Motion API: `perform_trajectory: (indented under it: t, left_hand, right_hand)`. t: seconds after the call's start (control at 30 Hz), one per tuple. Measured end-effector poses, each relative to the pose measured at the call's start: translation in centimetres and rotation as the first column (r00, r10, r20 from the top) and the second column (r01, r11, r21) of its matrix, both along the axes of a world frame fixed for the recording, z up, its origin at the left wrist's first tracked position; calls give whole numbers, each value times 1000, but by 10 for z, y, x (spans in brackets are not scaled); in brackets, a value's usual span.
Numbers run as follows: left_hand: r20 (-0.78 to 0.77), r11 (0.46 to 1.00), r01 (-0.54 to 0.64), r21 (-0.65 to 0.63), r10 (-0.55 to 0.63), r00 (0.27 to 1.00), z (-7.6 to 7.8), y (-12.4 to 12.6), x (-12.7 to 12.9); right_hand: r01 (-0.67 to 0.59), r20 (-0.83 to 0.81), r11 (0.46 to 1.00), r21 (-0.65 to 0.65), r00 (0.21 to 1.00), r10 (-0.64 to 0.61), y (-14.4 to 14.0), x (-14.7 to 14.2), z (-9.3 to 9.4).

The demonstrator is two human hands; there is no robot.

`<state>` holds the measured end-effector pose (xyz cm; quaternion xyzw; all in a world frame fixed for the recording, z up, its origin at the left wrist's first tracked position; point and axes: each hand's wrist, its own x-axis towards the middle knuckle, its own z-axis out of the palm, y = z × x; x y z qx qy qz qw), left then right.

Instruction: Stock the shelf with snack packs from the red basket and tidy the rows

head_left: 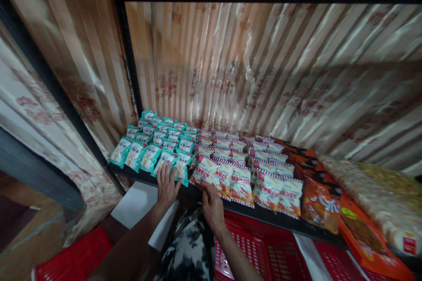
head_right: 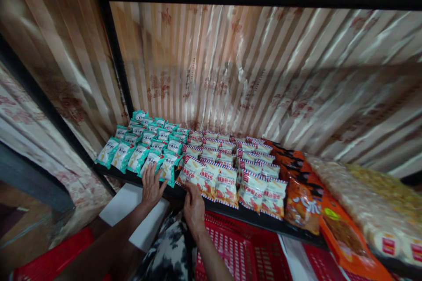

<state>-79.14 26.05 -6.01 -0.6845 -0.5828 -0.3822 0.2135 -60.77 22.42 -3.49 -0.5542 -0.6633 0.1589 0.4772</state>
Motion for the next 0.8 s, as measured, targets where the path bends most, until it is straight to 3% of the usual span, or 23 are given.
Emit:
perform_trajectory:
  t: [0.63, 0.8]
  left_hand:
    - [28, 998, 23, -59, -22, 999, -11, -14, -7]
    - [138, 995, -89, -55, 96, 986, -5, -15, -24]
  right_hand:
    - [-25, -37, 998, 51, 999, 27, -9, -9, -10]
    - [-1, -23, 999, 49, 1000, 2, -13, -4, -11]
